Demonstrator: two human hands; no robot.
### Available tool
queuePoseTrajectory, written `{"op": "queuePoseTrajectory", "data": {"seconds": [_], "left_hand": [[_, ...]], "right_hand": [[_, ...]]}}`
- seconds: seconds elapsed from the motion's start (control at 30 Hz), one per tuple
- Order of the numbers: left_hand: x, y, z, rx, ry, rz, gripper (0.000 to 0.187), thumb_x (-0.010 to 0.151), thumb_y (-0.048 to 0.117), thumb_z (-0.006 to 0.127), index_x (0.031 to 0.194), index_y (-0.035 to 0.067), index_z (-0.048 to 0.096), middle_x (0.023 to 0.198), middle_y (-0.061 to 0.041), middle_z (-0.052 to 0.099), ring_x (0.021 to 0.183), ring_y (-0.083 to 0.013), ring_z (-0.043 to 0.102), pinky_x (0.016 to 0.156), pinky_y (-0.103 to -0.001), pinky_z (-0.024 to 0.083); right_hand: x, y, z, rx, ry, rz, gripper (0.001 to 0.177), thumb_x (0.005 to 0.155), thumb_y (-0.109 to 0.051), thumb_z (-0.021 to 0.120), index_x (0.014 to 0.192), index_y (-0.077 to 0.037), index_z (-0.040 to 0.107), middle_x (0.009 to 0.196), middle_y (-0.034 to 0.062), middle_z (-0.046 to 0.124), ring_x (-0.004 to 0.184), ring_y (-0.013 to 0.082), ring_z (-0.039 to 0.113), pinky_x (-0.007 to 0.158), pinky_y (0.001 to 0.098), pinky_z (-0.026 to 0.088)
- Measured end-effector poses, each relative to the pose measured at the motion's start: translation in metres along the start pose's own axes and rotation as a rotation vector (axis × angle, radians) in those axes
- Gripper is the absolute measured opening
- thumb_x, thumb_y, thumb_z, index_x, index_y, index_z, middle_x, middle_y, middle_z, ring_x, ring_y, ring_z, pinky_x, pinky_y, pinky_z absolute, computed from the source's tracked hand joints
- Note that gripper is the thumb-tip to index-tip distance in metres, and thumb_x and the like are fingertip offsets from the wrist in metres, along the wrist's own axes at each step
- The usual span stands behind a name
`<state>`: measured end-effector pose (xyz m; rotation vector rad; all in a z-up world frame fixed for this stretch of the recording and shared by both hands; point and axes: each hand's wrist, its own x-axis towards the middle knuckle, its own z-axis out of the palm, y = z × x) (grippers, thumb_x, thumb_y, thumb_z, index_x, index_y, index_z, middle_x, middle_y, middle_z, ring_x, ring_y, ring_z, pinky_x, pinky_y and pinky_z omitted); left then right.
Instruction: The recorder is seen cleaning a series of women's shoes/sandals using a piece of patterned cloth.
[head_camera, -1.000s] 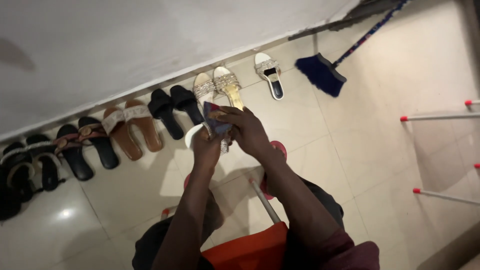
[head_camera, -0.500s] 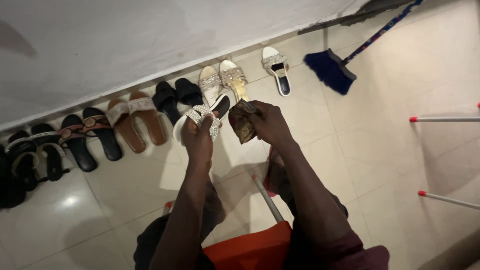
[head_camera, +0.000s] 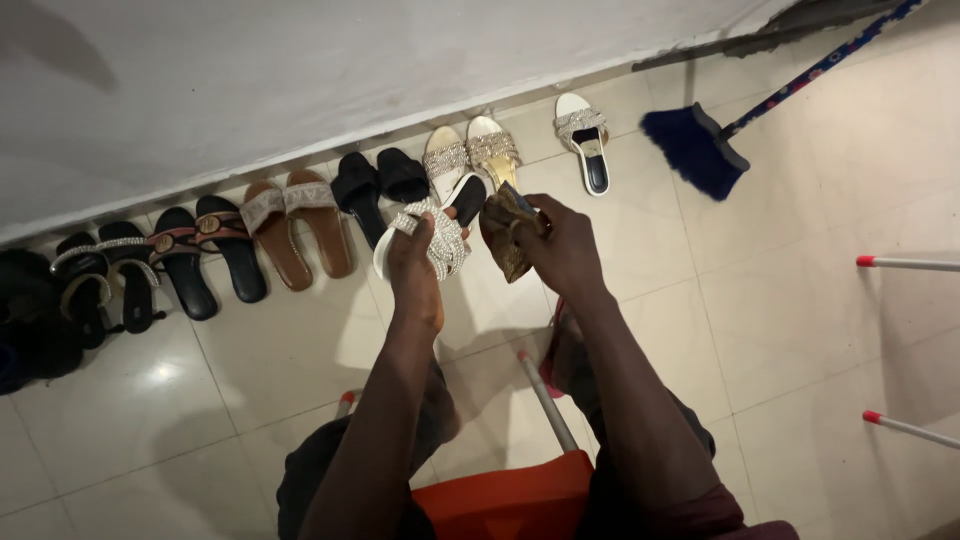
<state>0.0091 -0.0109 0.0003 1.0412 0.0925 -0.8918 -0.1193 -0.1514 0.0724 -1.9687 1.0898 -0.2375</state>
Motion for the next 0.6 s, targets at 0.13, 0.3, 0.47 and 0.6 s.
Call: {"op": "queuePoseTrajectory", "data": {"seconds": [0.13,0.3,0.47,0.6], "left_hand": [[0.001,0.003,-0.001,0.007,0.015,-0.004,0.039,0.101,0.027,0.061,0.13,0.0,0.058,0.121,-0.017,0.071,0.097,-0.026,0.074,0.087,-0.038,0.059],[-0.004,0.013,0.005,0.021,0.016,-0.03,0.04,0.1,0.031,0.061,0.129,0.003,0.057,0.121,-0.017,0.071,0.099,-0.0266,0.073,0.089,-0.039,0.056],[-0.002,0.006,0.001,0.007,0.02,-0.017,0.039,0.1,0.032,0.062,0.127,0.004,0.057,0.121,-0.017,0.071,0.099,-0.0253,0.073,0.091,-0.039,0.057],[0.0,0.005,-0.002,0.025,0.034,-0.005,0.037,0.099,0.032,0.064,0.124,0.005,0.06,0.118,-0.016,0.072,0.095,-0.0245,0.071,0.087,-0.039,0.056]], "right_hand": [[-0.001,0.007,0.007,-0.02,-0.013,-0.004,0.038,0.087,-0.019,0.07,0.123,-0.005,0.07,0.072,0.0148,0.067,0.062,0.0224,0.064,0.061,0.0366,0.052],[0.001,0.015,0.011,-0.049,-0.024,-0.042,0.039,0.087,-0.021,0.072,0.122,-0.003,0.068,0.077,0.0136,0.07,0.066,0.0225,0.069,0.064,0.0362,0.054],[0.001,0.018,0.01,-0.037,-0.069,-0.025,0.041,0.083,-0.021,0.075,0.119,-0.004,0.069,0.078,0.0136,0.071,0.067,0.0229,0.07,0.065,0.0358,0.055],[0.004,0.025,0.019,0.046,-0.084,0.024,0.037,0.079,-0.016,0.076,0.113,-0.002,0.07,0.078,0.0115,0.073,0.066,0.0189,0.071,0.062,0.0336,0.055]]}}
